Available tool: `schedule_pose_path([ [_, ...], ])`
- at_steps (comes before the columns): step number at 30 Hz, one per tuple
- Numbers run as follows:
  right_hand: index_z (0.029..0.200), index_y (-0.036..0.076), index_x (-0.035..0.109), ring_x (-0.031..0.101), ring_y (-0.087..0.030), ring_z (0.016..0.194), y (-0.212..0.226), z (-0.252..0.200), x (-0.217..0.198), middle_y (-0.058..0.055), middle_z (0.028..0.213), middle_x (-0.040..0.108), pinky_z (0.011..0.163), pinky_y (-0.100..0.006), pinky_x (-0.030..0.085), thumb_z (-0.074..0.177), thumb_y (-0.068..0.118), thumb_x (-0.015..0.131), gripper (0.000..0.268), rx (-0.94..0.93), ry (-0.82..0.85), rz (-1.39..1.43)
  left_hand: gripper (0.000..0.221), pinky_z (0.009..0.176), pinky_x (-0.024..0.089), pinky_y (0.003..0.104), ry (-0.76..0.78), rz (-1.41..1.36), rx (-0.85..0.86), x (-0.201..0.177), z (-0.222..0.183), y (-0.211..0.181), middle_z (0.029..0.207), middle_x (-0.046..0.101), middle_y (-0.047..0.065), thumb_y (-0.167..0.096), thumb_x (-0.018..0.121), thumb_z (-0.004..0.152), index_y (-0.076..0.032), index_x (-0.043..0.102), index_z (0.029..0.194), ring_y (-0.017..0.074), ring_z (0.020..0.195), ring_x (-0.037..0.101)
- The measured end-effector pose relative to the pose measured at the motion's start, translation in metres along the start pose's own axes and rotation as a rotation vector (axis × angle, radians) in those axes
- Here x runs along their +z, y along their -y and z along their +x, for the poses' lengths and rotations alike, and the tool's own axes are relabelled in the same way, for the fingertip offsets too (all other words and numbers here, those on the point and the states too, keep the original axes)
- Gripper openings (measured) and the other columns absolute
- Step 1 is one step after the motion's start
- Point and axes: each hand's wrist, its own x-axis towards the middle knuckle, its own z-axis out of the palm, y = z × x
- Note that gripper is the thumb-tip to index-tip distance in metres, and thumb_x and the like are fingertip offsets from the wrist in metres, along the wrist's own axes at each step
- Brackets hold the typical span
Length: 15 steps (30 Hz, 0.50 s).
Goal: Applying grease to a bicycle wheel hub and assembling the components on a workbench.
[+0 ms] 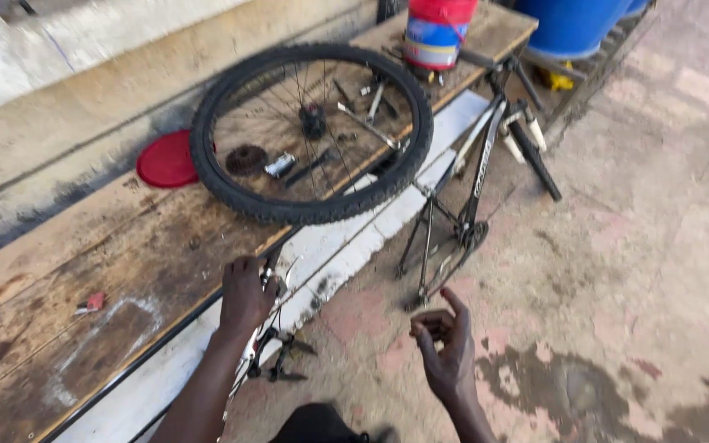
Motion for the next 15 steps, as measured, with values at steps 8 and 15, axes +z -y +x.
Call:
schedule_pose_path([
  [8, 0.152, 0.004, 0.033, 0.073, -0.02, 0.082, 0.005, 0.004, 0.041, -0.009, 0.1, 0.072, 0.073, -0.036, 0.059, 0.098, 0.028, 0.062, 0.066, -0.092, -0.034, 0.012, 0.051, 0.102, 0.05, 0.057, 0.331, -0.015, 0.073, 0.024, 0.007, 0.029, 0.133, 0.06, 0.019, -0.032, 0.069, 0.096, -0.007, 0.06, 0.139, 0.0413, 0.125, 0.052],
  [15, 0.151, 0.006, 0.036, 0.073, -0.02, 0.083, 0.01, 0.009, 0.071, -0.009, 0.1, 0.072, 0.075, -0.033, 0.059, 0.097, 0.024, 0.064, 0.064, -0.073, 0.001, 0.022, 0.05, 0.092, 0.055, 0.055, 0.495, -0.003, -0.112, 0.026, -0.022, 0.063, 0.131, 0.059, 0.019, -0.031, 0.069, 0.097, -0.01, 0.056, 0.14, 0.0414, 0.117, 0.06],
])
